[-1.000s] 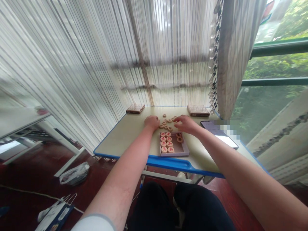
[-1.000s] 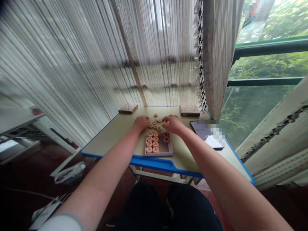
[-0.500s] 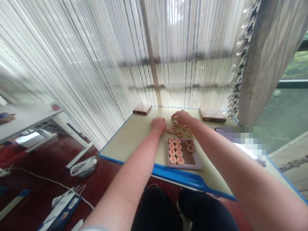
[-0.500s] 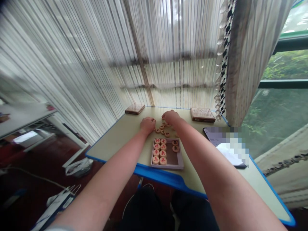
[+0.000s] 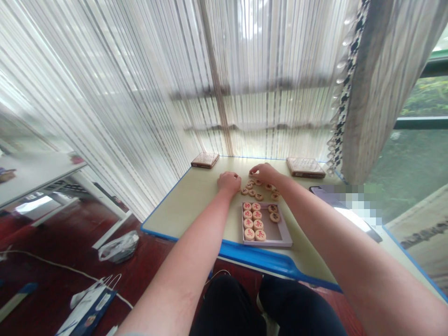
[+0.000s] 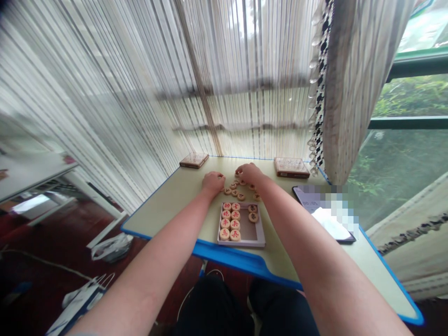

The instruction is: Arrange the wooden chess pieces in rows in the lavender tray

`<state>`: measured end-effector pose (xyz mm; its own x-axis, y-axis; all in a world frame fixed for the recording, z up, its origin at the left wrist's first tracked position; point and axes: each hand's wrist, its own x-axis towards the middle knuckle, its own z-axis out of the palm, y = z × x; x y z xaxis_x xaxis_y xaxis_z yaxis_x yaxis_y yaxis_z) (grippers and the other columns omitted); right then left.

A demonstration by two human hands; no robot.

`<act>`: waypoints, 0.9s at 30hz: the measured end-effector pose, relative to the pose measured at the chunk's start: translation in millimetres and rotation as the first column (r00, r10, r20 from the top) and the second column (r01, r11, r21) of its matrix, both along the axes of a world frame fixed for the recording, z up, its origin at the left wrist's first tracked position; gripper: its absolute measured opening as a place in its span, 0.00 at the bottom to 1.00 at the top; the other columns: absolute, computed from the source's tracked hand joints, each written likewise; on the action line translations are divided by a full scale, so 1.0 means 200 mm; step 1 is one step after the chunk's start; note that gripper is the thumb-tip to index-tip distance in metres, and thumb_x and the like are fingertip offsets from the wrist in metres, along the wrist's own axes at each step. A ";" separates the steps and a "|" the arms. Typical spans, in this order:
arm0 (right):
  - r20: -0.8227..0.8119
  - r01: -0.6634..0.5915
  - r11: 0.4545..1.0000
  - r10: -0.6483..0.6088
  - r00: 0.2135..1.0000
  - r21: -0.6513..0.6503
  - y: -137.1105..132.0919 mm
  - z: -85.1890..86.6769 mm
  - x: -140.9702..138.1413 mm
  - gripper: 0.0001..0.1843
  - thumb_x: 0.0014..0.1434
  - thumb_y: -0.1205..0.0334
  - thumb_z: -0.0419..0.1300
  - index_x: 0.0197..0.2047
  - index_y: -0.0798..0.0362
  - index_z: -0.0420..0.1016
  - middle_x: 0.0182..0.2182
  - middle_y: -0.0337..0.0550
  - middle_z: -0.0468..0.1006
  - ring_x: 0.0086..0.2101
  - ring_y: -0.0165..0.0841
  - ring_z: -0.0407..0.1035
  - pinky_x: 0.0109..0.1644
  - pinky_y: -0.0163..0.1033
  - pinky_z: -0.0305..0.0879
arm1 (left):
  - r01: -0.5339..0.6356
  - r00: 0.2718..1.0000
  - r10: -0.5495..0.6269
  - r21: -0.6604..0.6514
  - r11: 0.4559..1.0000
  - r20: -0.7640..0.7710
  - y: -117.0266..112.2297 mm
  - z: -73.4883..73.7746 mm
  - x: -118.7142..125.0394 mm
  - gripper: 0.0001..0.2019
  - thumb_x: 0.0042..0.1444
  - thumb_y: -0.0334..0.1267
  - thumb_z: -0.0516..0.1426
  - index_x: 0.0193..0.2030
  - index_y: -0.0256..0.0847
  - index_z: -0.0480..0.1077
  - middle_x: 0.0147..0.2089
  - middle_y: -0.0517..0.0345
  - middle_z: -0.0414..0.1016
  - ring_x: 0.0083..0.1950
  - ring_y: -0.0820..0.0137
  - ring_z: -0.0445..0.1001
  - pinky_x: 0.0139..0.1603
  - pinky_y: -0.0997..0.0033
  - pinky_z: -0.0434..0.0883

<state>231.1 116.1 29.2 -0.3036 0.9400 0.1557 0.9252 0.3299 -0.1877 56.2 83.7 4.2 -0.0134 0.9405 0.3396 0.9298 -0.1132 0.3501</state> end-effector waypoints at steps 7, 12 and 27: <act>-0.031 0.031 1.000 -0.031 0.999 -0.007 -0.05 0.03 0.01 0.17 0.49 0.54 0.59 0.40 0.52 0.78 0.37 0.44 0.79 0.36 0.36 0.70 0.43 0.38 0.63 | -0.003 0.999 0.004 -0.017 1.000 0.036 0.00 0.01 -0.01 0.15 0.53 0.42 0.50 0.39 0.43 0.75 0.45 0.50 0.75 0.49 0.62 0.69 0.48 0.67 0.64; -0.204 0.046 0.996 -0.061 0.977 -0.077 -0.10 0.06 0.07 0.17 0.51 0.65 0.55 0.44 0.50 0.77 0.31 0.42 0.78 0.28 0.30 0.69 0.36 0.34 0.64 | 0.018 0.989 -0.010 -0.055 0.998 0.148 0.01 0.01 -0.02 0.14 0.51 0.36 0.49 0.38 0.45 0.76 0.44 0.53 0.76 0.48 0.62 0.70 0.47 0.66 0.66; -0.099 0.155 0.936 -0.195 0.976 -0.316 -0.11 0.18 0.27 0.22 0.44 0.73 0.57 0.43 0.54 0.77 0.39 0.45 0.78 0.35 0.33 0.71 0.37 0.33 0.65 | 0.465 0.864 -0.395 -0.199 0.862 0.312 -0.03 0.07 -0.12 0.21 0.40 0.43 0.63 0.45 0.48 0.74 0.54 0.59 0.70 0.57 0.62 0.66 0.59 0.66 0.60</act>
